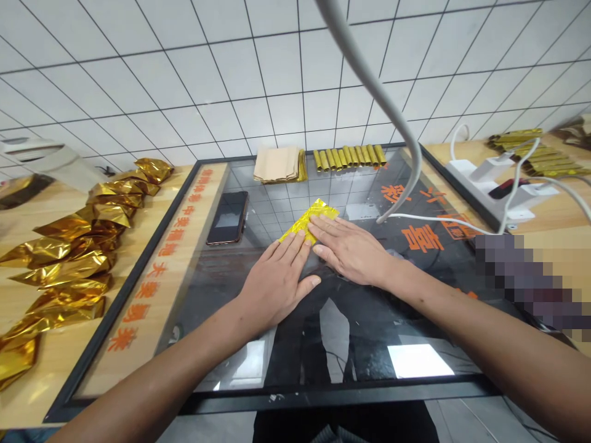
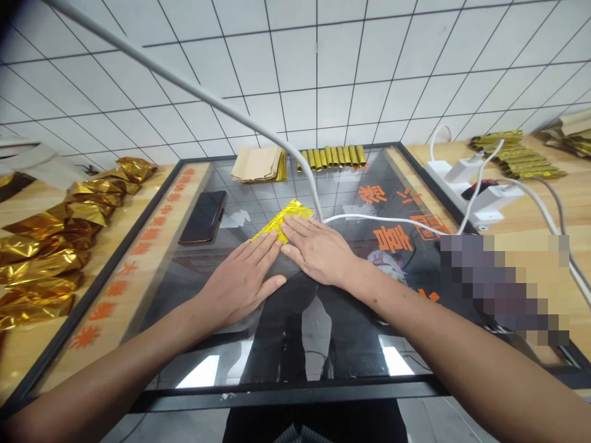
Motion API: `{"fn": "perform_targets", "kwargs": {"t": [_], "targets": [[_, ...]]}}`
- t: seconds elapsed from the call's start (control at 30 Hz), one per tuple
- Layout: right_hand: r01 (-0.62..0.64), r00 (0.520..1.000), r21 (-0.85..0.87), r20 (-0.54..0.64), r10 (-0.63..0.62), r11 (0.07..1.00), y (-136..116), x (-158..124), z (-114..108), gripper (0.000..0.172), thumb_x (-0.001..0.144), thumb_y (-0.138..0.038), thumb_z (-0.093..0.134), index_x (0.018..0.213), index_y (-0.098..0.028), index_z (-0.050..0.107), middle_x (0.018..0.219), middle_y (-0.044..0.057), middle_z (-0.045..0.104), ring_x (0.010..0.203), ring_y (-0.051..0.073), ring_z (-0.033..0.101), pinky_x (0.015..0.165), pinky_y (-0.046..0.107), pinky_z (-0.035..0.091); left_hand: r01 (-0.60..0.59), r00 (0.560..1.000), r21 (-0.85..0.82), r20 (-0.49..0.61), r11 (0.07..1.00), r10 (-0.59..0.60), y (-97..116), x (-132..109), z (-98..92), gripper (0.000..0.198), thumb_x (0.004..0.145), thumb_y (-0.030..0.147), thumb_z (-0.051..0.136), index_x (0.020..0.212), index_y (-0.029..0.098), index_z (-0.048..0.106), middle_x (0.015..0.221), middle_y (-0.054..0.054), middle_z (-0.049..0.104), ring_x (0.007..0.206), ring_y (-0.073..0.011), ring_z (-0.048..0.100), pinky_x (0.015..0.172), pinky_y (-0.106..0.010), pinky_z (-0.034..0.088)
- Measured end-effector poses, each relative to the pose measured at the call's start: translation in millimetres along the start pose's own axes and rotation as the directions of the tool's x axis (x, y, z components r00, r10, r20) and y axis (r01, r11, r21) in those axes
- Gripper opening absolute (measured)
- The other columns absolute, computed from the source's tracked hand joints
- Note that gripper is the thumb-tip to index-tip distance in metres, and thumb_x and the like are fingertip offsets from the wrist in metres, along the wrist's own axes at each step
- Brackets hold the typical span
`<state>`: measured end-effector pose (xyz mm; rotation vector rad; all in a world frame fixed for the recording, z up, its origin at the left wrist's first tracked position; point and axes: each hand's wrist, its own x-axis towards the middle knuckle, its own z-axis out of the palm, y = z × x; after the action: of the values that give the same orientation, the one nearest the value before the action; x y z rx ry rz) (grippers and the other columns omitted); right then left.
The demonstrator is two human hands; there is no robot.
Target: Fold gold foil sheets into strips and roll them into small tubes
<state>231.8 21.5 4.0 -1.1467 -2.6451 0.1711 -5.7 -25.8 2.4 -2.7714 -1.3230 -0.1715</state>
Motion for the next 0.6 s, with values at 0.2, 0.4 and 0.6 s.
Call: {"fn": "perform_targets", "kwargs": {"t": [0.2,0.4,0.6], "targets": [[-0.067,0.997,-0.074,0.022,0.069,0.995,16,6,-6,0.067,0.118,-0.047,0.026,0.169,-0.007,0.045,0.179,0.017,0.034,0.168,0.031,0.033,0.135,0.056,0.034,0.017,0.998,0.034,0.053,0.999,-0.019,2,-5,-5.1,0.071,0.117,0.058,0.036,0.17,0.011,0.042,0.178,-0.016,0.039,0.168,-0.0317,0.035,0.136,-0.055,0.033],[-0.085,0.996,-0.086,0.026,0.087,0.993,16,5,-4,0.066,0.118,-0.047,0.028,0.171,-0.011,0.043,0.18,0.017,0.032,0.167,0.032,0.033,0.134,0.059,0.034,0.038,0.995,0.065,0.084,0.997,-0.044,4,-25,-9.2,0.071,0.117,0.058,0.034,0.17,0.011,0.041,0.18,-0.015,0.036,0.169,-0.03,0.034,0.135,-0.056,0.035],[-0.084,0.996,-0.099,0.033,0.088,0.991,16,6,-4,0.068,0.118,-0.045,0.027,0.17,-0.005,0.043,0.18,0.019,0.031,0.167,0.033,0.033,0.134,0.06,0.034,0.044,0.996,0.081,0.074,0.996,-0.05,5,-29,-10.9,0.068,0.117,0.058,0.035,0.167,0.013,0.046,0.178,-0.015,0.041,0.167,-0.0298,0.037,0.135,-0.056,0.034]]}}
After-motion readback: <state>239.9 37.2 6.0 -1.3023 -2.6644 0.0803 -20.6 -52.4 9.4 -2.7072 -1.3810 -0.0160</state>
